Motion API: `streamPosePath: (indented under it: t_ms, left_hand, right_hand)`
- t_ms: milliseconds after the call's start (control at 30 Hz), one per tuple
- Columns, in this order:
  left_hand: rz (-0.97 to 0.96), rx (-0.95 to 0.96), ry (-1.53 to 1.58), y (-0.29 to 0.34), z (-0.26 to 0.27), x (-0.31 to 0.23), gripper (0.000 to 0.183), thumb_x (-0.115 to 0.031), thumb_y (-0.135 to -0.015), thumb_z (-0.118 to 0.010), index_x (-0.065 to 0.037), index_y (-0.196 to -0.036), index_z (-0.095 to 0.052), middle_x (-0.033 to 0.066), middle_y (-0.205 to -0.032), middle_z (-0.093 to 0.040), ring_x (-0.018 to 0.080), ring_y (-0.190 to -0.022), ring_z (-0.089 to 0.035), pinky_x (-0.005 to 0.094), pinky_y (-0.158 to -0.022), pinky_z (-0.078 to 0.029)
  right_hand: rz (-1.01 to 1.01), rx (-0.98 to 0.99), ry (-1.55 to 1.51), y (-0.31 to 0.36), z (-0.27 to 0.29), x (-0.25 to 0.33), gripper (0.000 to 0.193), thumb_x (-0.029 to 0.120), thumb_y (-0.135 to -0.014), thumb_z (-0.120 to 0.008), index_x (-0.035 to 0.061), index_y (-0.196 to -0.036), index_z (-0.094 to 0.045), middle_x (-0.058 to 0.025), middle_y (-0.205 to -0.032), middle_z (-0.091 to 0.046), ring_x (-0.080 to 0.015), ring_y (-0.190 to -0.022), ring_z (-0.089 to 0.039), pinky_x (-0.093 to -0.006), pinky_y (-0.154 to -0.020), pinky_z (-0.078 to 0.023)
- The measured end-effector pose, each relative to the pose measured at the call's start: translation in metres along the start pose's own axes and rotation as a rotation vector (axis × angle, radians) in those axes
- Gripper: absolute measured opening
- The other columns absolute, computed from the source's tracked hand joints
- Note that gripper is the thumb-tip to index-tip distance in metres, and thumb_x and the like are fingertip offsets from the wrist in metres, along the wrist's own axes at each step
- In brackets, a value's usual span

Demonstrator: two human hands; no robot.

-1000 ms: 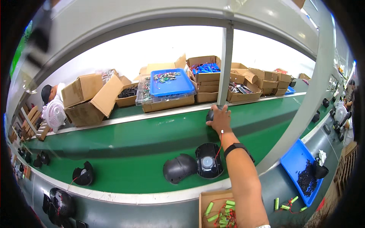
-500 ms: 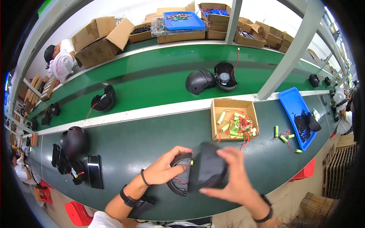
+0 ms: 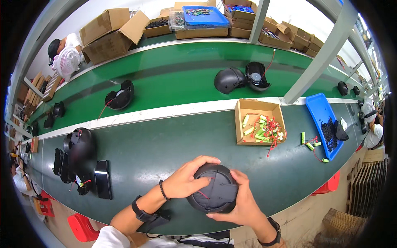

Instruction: Assembling plastic shells, batteries, and internal components of portable speakers at a factory workstation.

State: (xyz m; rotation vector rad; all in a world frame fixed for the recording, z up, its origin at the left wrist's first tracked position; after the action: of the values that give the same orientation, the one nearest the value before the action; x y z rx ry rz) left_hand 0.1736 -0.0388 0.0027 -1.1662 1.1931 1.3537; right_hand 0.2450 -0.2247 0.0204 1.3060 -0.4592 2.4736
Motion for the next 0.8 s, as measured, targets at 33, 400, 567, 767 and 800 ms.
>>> streamPosePath:
  t_ms: [33,400,567,767,800]
  left_hand:
    - [0.000,0.000,0.003,-0.001,0.000,-0.002,0.056,0.002,-0.097,-0.062,0.001,-0.152,-0.052,0.0155,-0.149,-0.060,0.0255,-0.140,-0.057,0.0383,-0.121,-0.041]
    - [-0.041,0.051,0.129,0.005,-0.002,0.003,0.055,-0.002,-0.104,-0.056,-0.005,-0.158,-0.051,0.0151,-0.154,-0.055,0.0260,-0.141,-0.055,0.0383,-0.119,-0.043]
    - [-0.045,0.076,0.197,0.005,0.002,0.001,0.050,-0.016,-0.111,-0.047,-0.001,-0.158,-0.051,0.0163,-0.159,-0.053,0.0274,-0.146,-0.052,0.0393,-0.123,-0.039]
    - [-0.136,0.049,0.213,-0.005,-0.003,0.007,0.060,-0.034,-0.111,-0.039,0.007,-0.150,-0.058,0.0232,-0.158,-0.056,0.0345,-0.150,-0.051,0.0447,-0.128,-0.033]
    - [-0.131,0.025,0.241,-0.005,-0.004,0.006,0.059,-0.034,-0.110,-0.040,0.008,-0.146,-0.061,0.0242,-0.155,-0.059,0.0345,-0.147,-0.053,0.0446,-0.126,-0.036]
  right_hand:
    - [-0.002,0.001,0.001,-0.001,-0.001,0.000,0.134,0.040,-0.065,-0.105,-0.0062,-0.158,-0.019,-0.0376,-0.153,-0.033,-0.0532,-0.144,-0.044,-0.0546,-0.119,-0.044]
    - [0.016,0.092,0.041,-0.001,0.002,0.008,0.133,0.044,-0.072,-0.101,-0.0116,-0.155,-0.013,-0.0449,-0.153,-0.030,-0.0586,-0.141,-0.046,-0.0561,-0.117,-0.045]
    - [0.037,0.058,0.044,-0.002,0.000,0.005,0.134,0.045,-0.072,-0.101,-0.0120,-0.155,-0.013,-0.0446,-0.153,-0.029,-0.0589,-0.141,-0.046,-0.0562,-0.118,-0.045]
    - [0.029,0.059,-0.001,0.000,-0.006,0.000,0.136,0.045,-0.071,-0.102,-0.0105,-0.156,-0.012,-0.0442,-0.154,-0.027,-0.0586,-0.142,-0.044,-0.0564,-0.119,-0.044]
    - [0.026,0.054,0.003,0.001,-0.007,0.000,0.136,0.045,-0.070,-0.102,-0.0095,-0.156,-0.011,-0.0440,-0.154,-0.026,-0.0582,-0.143,-0.043,-0.0566,-0.119,-0.044]
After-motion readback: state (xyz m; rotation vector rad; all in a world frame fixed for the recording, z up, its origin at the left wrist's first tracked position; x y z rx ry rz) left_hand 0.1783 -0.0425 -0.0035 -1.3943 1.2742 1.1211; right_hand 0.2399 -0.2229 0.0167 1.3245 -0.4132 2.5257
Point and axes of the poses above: each hand's wrist, its own y-axis away from the middle knuckle, its own z-axis out of the back of the hand, x = y × z, the point moved 6 cm from there along -y, towards the middle knuckle
